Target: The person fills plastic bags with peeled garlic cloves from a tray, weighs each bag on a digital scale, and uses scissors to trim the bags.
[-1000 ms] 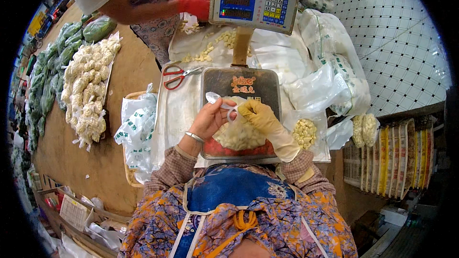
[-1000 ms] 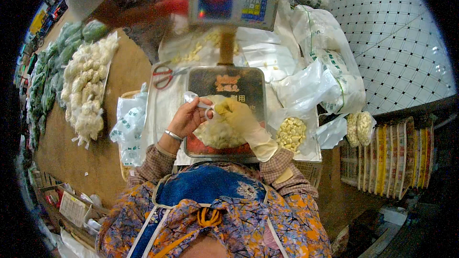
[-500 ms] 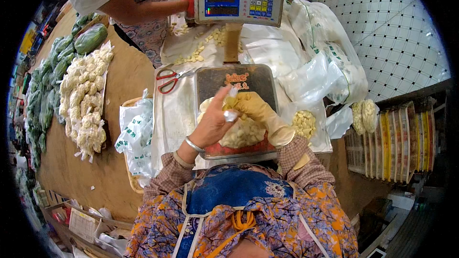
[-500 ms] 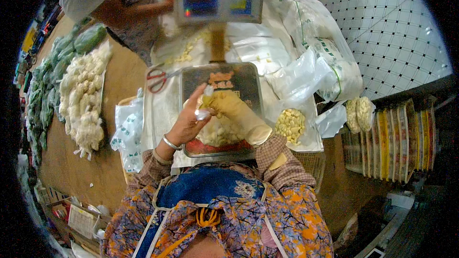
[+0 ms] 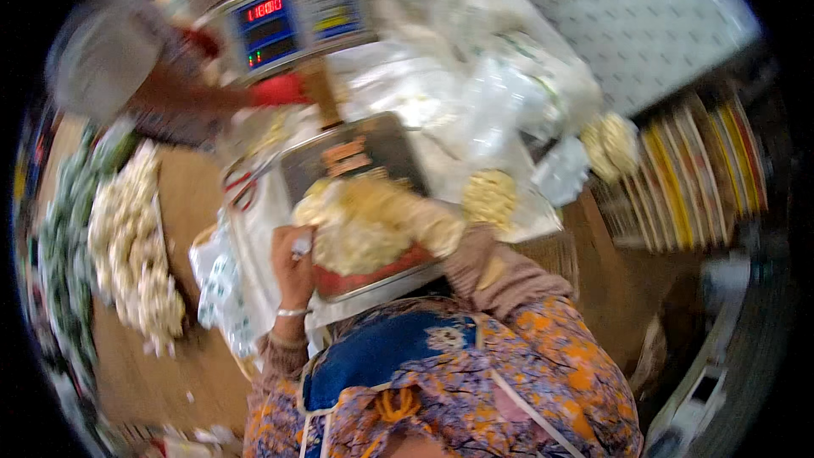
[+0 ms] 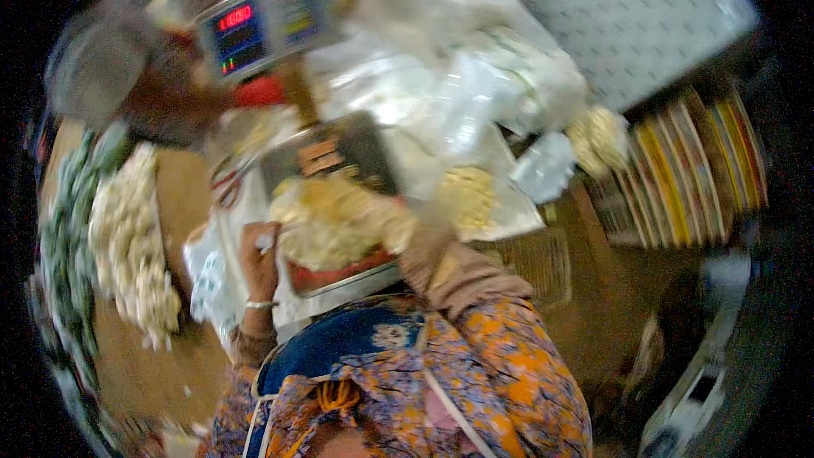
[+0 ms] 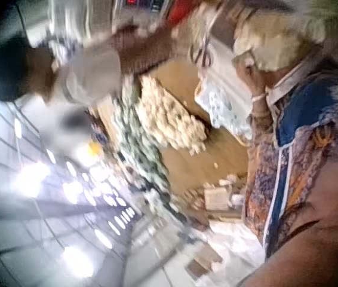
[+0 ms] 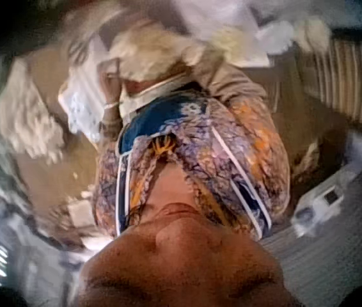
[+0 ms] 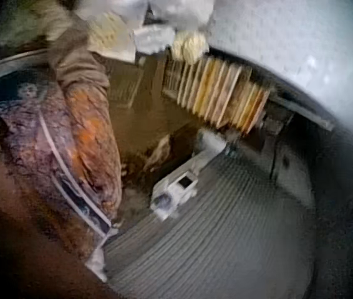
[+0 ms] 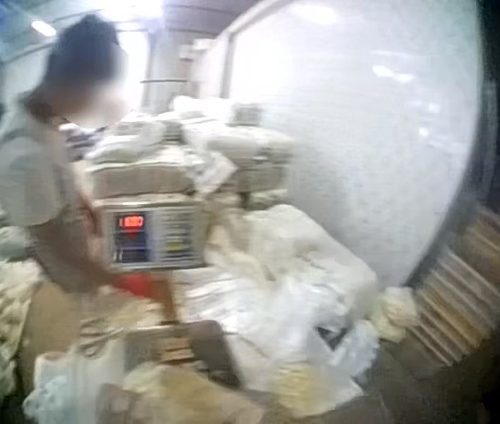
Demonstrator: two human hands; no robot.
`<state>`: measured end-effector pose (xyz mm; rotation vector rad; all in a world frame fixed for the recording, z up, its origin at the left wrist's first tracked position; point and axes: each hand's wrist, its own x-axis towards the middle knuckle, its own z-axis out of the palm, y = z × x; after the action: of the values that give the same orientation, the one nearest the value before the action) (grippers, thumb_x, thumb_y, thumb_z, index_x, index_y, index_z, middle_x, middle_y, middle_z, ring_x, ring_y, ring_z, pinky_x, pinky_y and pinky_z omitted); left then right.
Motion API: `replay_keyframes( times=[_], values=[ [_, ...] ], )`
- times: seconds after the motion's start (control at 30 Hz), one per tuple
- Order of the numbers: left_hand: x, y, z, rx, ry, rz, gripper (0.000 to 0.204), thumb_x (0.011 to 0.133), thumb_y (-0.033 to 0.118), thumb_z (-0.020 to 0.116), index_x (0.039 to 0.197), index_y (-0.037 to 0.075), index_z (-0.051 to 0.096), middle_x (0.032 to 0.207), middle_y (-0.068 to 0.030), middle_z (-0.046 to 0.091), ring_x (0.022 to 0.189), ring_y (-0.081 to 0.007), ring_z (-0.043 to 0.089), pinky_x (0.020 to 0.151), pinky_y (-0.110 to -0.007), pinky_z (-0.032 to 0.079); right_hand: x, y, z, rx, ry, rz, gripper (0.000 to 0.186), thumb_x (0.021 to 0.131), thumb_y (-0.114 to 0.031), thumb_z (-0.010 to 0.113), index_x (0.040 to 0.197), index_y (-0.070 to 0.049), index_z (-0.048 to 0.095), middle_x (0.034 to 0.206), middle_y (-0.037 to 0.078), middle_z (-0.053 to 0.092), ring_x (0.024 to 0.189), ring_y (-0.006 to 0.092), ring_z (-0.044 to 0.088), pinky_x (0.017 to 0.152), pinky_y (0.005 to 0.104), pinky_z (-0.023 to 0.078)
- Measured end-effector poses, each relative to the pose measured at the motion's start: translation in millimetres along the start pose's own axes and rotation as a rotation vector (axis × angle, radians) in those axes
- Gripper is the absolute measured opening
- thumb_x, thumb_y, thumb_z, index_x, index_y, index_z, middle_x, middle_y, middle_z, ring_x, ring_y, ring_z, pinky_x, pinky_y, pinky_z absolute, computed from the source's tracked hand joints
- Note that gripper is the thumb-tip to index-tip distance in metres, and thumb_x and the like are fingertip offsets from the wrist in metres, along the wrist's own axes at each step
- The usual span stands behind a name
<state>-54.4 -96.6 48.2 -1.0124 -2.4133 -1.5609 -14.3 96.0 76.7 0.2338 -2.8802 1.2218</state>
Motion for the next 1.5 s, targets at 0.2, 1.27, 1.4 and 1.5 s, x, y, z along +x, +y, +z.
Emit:
replay_keyframes(
  times=[0.2, 1.27, 1.4, 1.5],
  values=[
    [28, 72, 31, -0.067, -0.458, 0.204, 0.01, 0.076, 0.007, 0.05, 0.078, -0.003, 0.054, 0.073, -0.009, 0.048, 0.068, -0.02, 0.047, 0.063, -0.028, 0.038, -79, 11, 29, 0.366, 0.228, -0.085, 0.013, 0.076, -0.02, 0.049, 0.071, -0.009, 0.053, 0.065, 0.011, 0.056, 0.063, 0.0277, 0.055, 0.055, 0.0371, 0.042],
    [-4, 187, 234, 0.056, -0.991, -0.164, 0.009, 0.076, 0.006, 0.053, 0.083, 0.001, 0.056, 0.075, -0.0101, 0.053, 0.071, -0.0219, 0.052, 0.063, -0.03, 0.041, -452, 293, -62, 0.253, 0.42, 0.893, 0.031, 0.077, -0.032, 0.049, 0.064, -0.004, 0.055, 0.071, 0.015, 0.055, 0.067, 0.0318, 0.052, 0.061, 0.0415, 0.039],
    [-18, 180, 226, 0.011, -0.893, -0.241, 0.009, 0.076, 0.007, 0.054, 0.083, 0.001, 0.056, 0.074, -0.0105, 0.053, 0.068, -0.0222, 0.052, 0.061, -0.03, 0.041, -365, 293, -129, -0.073, 0.698, 0.719, 0.029, 0.075, -0.032, 0.054, 0.079, -0.003, 0.052, 0.077, 0.016, 0.055, 0.07, 0.0317, 0.053, 0.062, 0.0408, 0.041],
    [-21, 183, 224, -0.013, -0.822, -0.204, 0.009, 0.075, 0.007, 0.055, 0.083, 0.001, 0.057, 0.072, -0.0117, 0.052, 0.064, -0.0234, 0.051, 0.057, -0.03, 0.041, -330, 341, -117, -0.36, 0.622, 0.727, 0.026, 0.074, -0.028, 0.057, 0.081, -0.003, 0.053, 0.077, 0.014, 0.055, 0.072, 0.0298, 0.053, 0.063, 0.0392, 0.042]
  ],
)
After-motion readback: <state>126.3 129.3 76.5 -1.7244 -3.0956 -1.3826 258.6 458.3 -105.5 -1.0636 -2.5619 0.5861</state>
